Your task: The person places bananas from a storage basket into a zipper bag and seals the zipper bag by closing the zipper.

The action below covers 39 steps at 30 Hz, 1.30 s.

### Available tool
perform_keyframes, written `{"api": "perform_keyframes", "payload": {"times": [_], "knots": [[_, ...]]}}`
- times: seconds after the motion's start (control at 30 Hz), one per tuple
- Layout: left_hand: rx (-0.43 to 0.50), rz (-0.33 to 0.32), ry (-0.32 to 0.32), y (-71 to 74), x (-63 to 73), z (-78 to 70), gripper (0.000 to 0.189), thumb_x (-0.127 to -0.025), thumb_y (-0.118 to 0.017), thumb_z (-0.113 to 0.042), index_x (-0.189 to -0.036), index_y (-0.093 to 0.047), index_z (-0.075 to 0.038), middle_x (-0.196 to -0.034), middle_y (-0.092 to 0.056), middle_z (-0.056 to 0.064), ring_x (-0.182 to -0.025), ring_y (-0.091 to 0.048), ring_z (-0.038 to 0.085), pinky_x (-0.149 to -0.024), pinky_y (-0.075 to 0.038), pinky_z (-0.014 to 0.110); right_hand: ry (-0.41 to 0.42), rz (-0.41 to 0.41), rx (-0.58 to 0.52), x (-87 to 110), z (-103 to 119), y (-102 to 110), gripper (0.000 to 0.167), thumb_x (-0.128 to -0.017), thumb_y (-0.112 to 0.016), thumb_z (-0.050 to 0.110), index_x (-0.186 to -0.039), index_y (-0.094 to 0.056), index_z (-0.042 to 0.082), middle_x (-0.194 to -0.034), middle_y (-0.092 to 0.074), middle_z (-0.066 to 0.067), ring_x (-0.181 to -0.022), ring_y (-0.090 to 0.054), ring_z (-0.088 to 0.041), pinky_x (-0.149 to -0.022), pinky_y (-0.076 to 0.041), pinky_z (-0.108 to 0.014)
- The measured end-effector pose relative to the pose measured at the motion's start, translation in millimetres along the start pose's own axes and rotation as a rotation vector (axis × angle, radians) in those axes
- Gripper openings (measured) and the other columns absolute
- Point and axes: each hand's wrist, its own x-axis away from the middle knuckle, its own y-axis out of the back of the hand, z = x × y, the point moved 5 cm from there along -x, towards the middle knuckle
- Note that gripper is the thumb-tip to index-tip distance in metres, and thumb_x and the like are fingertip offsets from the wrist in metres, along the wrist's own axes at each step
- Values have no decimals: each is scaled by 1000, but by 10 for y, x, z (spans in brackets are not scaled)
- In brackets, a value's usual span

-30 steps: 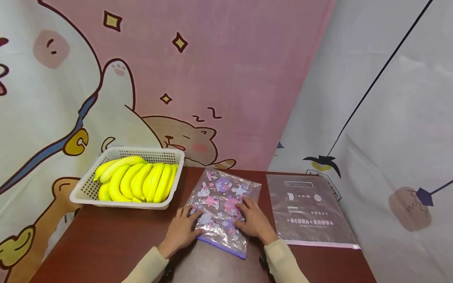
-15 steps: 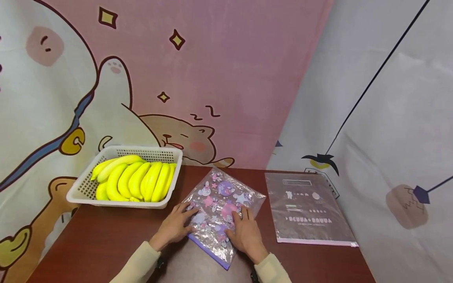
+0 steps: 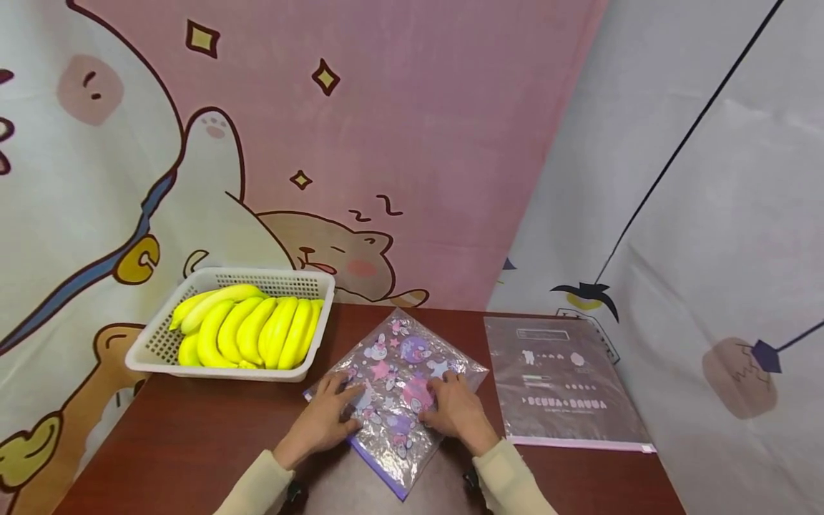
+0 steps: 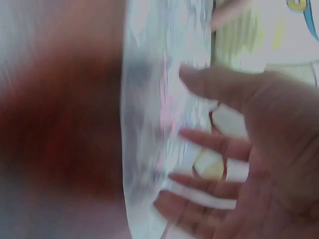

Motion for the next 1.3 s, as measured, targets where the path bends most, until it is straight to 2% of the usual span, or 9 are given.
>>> {"api": "perform_keyframes", "payload": {"times": [0.13, 0.2, 0.33, 0.47, 0.6, 0.83, 1.07, 1.3], "knots": [[-51, -99, 10, -64, 89, -140, 61, -78, -85, -34, -129, -67, -7, -144, -50, 29, -137, -42, 54, -105, -45, 67, 103, 17, -65, -182, -138, 53, 62, -75, -89, 32, -129, -68, 9, -136, -58, -23, -127, -52, -44, -99, -52, -59], [-70, -128, 20, -97, 118, -194, 62, -77, -86, -36, -128, -67, -6, -143, -50, 30, -137, -42, 54, -105, -46, 66, 136, 26, -78, -261, -189, 59, 66, -75, -90, 33, -133, -66, 12, -144, -54, -25, -134, -48, -47, -105, -47, -62], [-101, -158, 38, -134, 158, -247, 64, -74, -88, -37, -126, -68, -6, -136, -53, 27, -130, -47, 49, -100, -49, 61, 135, 79, -90, -344, -244, 1, 73, -73, -91, 36, -137, -64, 15, -152, -47, -27, -140, -41, -52, -109, -42, -68], [-120, -175, 36, -134, 165, -241, 63, -73, -89, -40, -124, -70, -7, -131, -55, 24, -123, -51, 43, -96, -50, 58, 112, 114, -98, -350, -259, -69, 79, -72, -91, 37, -141, -62, 14, -156, -41, -28, -143, -37, -54, -109, -42, -68], [-101, -150, 31, -152, 140, -196, 64, -74, -88, -41, -126, -69, -9, -135, -55, 25, -126, -50, 45, -98, -50, 60, 70, 99, -101, -317, -268, -87, 79, -72, -92, 37, -142, -61, 15, -158, -39, -26, -145, -36, -51, -110, -41, -66], [-15, -51, 51, -148, 129, -68, 64, -77, -87, -39, -133, -68, -13, -143, -53, 22, -132, -49, 43, -98, -51, 62, 40, 52, -112, -164, -191, -127, 79, -73, -91, 36, -142, -61, 12, -157, -41, -28, -144, -37, -55, -107, -43, -68], [-2, -40, -62, -58, 115, 31, 64, -75, -89, -35, -132, -70, -11, -142, -54, 23, -130, -52, 41, -99, -53, 55, -12, 14, -40, 27, -80, -199, 79, -76, -85, 44, -143, -60, 11, -155, -42, -29, -142, -40, -50, -106, -47, -63], [32, 62, -105, -44, 80, 142, 63, -80, -87, -35, -136, -67, -13, -149, -50, 19, -137, -47, 38, -108, -48, 54, -82, 16, 66, 171, 71, -195, 82, -77, -82, 54, -143, -58, 11, -152, -44, -31, -138, -43, -51, -102, -50, -63]]}}
